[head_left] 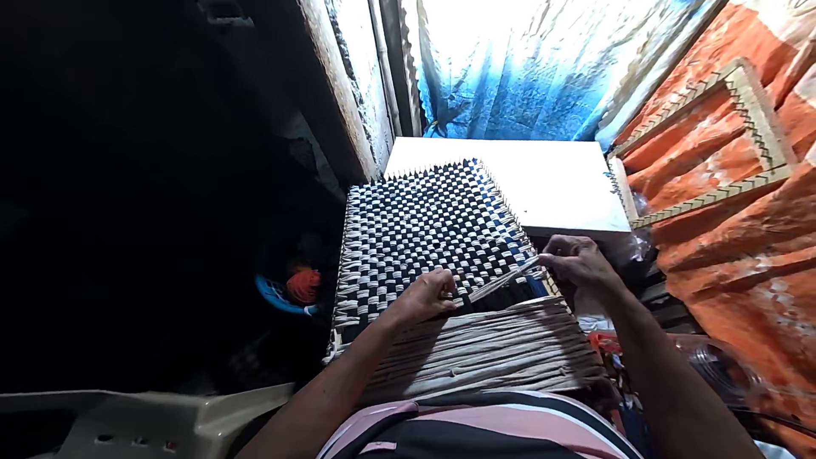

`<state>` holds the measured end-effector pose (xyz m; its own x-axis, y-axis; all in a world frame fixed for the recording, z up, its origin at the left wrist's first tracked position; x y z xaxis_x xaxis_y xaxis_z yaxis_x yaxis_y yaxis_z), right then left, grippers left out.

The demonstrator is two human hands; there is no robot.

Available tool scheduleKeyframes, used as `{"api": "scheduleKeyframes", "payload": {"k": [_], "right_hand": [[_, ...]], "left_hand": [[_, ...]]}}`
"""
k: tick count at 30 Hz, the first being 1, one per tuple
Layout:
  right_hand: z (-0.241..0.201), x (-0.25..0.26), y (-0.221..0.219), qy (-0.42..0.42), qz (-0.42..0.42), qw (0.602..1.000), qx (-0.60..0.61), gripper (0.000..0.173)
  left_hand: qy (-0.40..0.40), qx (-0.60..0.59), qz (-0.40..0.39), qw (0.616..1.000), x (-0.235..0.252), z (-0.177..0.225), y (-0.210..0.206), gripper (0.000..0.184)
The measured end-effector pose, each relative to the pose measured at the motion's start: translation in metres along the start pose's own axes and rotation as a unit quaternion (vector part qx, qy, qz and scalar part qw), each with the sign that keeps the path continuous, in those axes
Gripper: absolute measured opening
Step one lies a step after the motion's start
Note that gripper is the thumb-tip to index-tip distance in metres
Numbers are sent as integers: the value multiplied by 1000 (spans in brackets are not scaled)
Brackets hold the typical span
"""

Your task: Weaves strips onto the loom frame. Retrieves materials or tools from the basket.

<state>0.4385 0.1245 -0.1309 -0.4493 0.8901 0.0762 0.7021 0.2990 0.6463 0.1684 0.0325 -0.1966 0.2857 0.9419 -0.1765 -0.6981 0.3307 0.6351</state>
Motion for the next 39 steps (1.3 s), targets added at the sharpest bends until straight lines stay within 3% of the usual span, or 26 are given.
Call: {"api": "scheduleKeyframes", "payload": {"k": [3, 6, 11, 16, 18, 22, 26, 29, 32, 35, 39], "right_hand": [[28, -10, -4, -7, 1, 999, 34, 11], [37, -18, -11, -11, 9, 999, 30, 9], [35, -27, -11, -14, 54, 998, -9, 9], [52, -31, -5, 23, 83, 995, 47, 7], [54, -34, -6, 21, 83, 994, 67, 6], [52, -36, -10, -6, 82, 992, 94, 5], [43, -37, -10, -30, 73, 994, 73, 4], [43, -37, -9, -44, 83, 993, 78, 4], [17, -37, 0, -12, 68, 994, 79, 5], [-33, -37, 6, 123, 16, 991, 40, 7], [-102, -34, -2, 230, -8, 971, -73, 9]], "left_hand": [[17, 30, -26, 999, 0, -7, -7, 23], [49, 94, 15, 994, 1, -2, -20, 21], [6, 154, 64, 986, 10, 3, -34, 23], [-6, -4, -14, 1000, 6, -20, 24, 20], [7, -9, -48, 999, -7, -32, 41, 19], [44, 110, -82, 990, -16, -35, 26, 27], [57, 203, -24, 977, -15, -31, 10, 23], [70, 221, -26, 972, -10, -30, 9, 23], [45, 174, -15, 984, -8, 1, 19, 26], [-64, 9, 43, 997, -4, 44, 18, 31], [-156, -48, 106, 981, -4, 92, -3, 31]]}}
Point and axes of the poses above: each hand's wrist, its own x-axis towards the middle knuckle, its own y-axis out of the back of the hand, z = x × y, the point moved 6 cm from there along x, towards the middle knuckle, and after that the axes turned 10 degrees about y, right-handed, at the moved point
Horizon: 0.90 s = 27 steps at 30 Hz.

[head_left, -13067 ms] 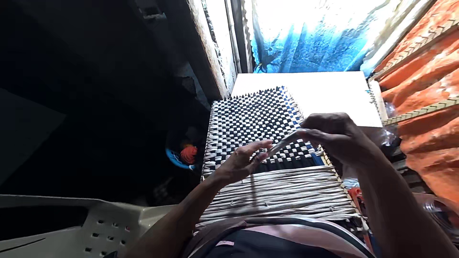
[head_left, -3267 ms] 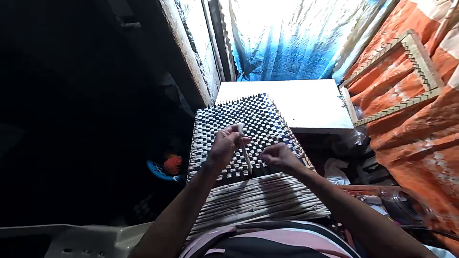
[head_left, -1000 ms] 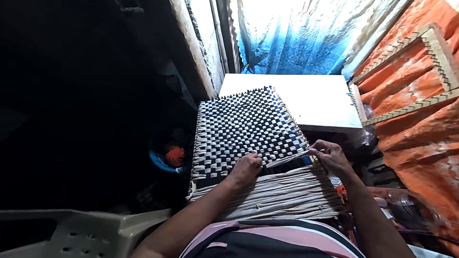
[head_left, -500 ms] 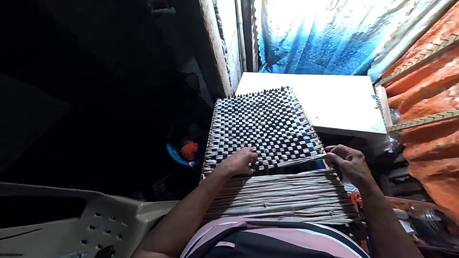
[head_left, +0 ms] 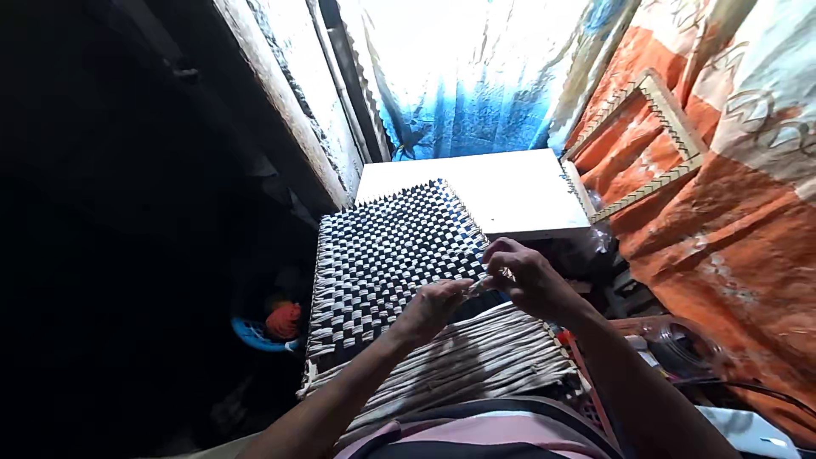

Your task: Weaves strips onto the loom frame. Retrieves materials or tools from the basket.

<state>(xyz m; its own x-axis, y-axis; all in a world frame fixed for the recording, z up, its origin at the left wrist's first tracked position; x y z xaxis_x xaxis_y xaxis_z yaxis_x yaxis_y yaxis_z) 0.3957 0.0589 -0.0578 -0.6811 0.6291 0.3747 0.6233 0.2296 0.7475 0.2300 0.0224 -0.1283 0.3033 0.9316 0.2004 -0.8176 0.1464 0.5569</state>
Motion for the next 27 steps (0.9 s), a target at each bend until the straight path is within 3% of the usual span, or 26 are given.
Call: {"api": "scheduleKeyframes", "payload": {"k": [3, 6, 8, 11, 13, 20, 24, 27], "right_hand": [[-13, 18, -10, 6, 12, 1000, -14, 8], [19, 17, -46, -48, 19, 994, 97, 15], [43, 8, -83, -123, -92, 980, 124, 21], [58, -5, -121, -178, -238, 954, 26, 25], [55, -9, -126, -197, -271, 941, -50, 26], [37, -14, -142, -184, -320, 901, -227, 52], [44, -19, -141, -193, -302, 910, -209, 65], [52, -21, -141, -203, -279, 921, -180, 61]], "left_hand": [[-10, -55, 85, 995, -2, 2, -1, 25], [116, -193, 99, 969, -4, -22, 18, 24], [225, -343, 135, 902, -9, -48, 31, 24], [315, -510, 202, 775, -16, -78, 36, 21], [322, -545, 210, 745, -15, -83, 31, 20], [270, -501, 183, 801, -8, -75, 13, 20], [219, -433, 164, 859, -9, -63, 16, 25], [194, -424, 160, 870, -10, -59, 17, 25]]}}
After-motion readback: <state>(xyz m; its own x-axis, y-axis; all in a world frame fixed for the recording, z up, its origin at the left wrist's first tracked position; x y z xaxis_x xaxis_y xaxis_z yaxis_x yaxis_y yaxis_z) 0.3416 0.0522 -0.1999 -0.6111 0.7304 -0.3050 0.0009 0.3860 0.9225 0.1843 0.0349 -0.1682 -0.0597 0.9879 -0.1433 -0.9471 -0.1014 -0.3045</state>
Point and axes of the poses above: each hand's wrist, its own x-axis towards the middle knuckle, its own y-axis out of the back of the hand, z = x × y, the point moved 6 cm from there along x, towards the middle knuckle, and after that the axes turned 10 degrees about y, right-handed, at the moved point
